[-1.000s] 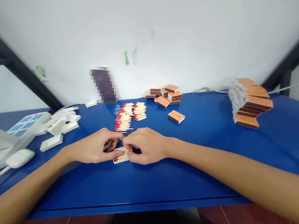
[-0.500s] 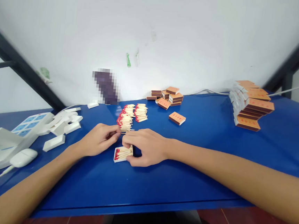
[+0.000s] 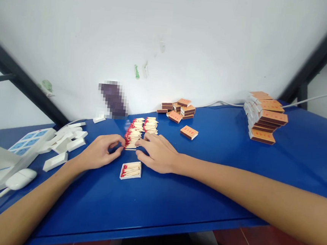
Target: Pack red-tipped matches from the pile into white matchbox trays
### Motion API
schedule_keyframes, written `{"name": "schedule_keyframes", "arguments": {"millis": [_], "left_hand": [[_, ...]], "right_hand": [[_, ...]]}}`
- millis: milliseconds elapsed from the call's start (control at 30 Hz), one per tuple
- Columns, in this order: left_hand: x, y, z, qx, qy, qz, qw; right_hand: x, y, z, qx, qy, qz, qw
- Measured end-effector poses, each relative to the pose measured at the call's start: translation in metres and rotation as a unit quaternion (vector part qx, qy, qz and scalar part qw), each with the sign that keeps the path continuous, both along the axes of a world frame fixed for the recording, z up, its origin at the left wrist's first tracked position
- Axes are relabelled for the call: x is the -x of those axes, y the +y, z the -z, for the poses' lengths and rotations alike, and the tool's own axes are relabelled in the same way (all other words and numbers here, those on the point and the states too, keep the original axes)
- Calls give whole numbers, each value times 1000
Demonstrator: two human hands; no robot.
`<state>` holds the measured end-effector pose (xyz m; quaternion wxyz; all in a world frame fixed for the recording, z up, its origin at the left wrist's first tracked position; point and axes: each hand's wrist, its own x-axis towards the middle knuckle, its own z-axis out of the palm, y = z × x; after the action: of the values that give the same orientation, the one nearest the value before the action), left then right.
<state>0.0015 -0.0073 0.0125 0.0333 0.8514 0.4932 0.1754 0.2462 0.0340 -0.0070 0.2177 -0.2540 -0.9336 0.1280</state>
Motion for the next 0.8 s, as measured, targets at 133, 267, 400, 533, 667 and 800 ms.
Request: {"name": "schedule_keyframes", "arguments": {"millis": [133,267,400,533,667,800], "left_hand": [[2,1,0,4,3,-14,1000],[4,2,2,8,3,-10,1000],[4,3,3,14,2,-8,1000],[4,3,3,16,-1,-9,1000],[5,2,3,20,-1,-6,1000],[5,2,2,24,2,-4,1000]], "right_hand": [[1,-1,-1,-13,-26,11,1000],[1,-1,0,-15,-31,8,999],[2,-1,1,-15,-31,2,999],[2,-1,1,-19,-30,-4,999],[2,-1,1,-21,-31,-4,999],[2,-1,0,-23,-27,-6,999]]}}
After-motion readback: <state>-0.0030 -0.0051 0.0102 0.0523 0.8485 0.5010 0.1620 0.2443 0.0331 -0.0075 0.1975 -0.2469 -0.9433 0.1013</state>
